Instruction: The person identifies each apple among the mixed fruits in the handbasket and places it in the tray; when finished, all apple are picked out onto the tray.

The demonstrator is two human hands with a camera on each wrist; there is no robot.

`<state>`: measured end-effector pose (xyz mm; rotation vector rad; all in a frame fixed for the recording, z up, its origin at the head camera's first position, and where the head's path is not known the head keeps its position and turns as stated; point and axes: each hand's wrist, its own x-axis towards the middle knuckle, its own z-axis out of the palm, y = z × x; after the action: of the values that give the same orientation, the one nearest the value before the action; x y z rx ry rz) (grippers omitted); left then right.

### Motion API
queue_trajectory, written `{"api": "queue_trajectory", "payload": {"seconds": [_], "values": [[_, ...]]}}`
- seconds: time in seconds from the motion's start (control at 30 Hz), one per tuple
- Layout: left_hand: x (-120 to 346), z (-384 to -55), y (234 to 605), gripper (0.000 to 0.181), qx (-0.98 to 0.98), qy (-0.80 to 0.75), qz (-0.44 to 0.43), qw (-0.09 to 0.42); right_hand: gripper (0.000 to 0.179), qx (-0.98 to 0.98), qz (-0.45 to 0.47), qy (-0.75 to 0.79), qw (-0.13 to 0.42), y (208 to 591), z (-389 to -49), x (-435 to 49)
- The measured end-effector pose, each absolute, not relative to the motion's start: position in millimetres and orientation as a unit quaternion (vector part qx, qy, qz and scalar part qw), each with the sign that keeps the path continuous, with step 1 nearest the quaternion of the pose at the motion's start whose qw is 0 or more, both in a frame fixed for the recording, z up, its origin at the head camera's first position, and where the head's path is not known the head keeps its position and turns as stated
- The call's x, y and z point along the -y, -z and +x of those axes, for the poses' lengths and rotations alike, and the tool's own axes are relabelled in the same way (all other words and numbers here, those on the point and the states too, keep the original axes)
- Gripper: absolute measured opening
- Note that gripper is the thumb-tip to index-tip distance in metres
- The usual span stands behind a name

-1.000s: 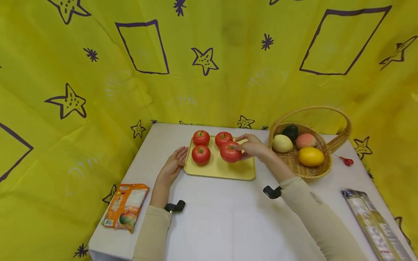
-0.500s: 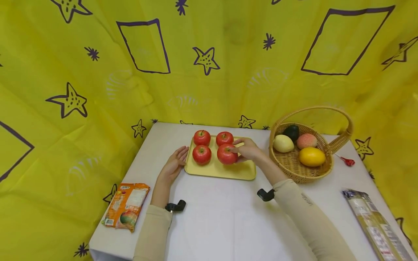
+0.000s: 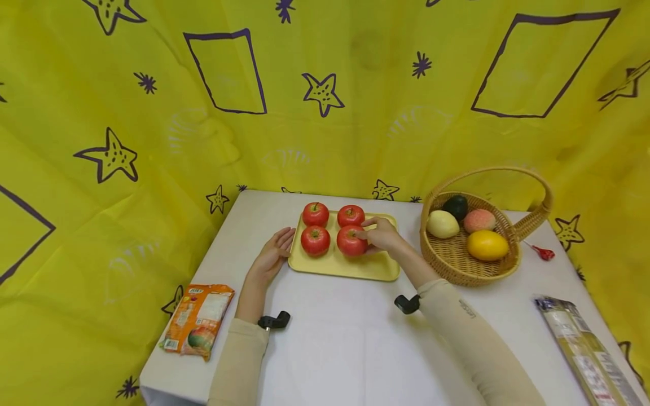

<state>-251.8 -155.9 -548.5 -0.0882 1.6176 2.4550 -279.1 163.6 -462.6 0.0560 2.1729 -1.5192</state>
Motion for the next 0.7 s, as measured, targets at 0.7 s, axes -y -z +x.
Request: {"api": "queue_trajectory", "payload": {"seconds": [0.7], "values": [[154.6, -252.6, 549.1, 0.092, -0.547, -0.831, -0.025, 0.098, 0.059, -0.806, 0.034, 0.551, 0.212, 478.8, -279.6, -162.9]]}}
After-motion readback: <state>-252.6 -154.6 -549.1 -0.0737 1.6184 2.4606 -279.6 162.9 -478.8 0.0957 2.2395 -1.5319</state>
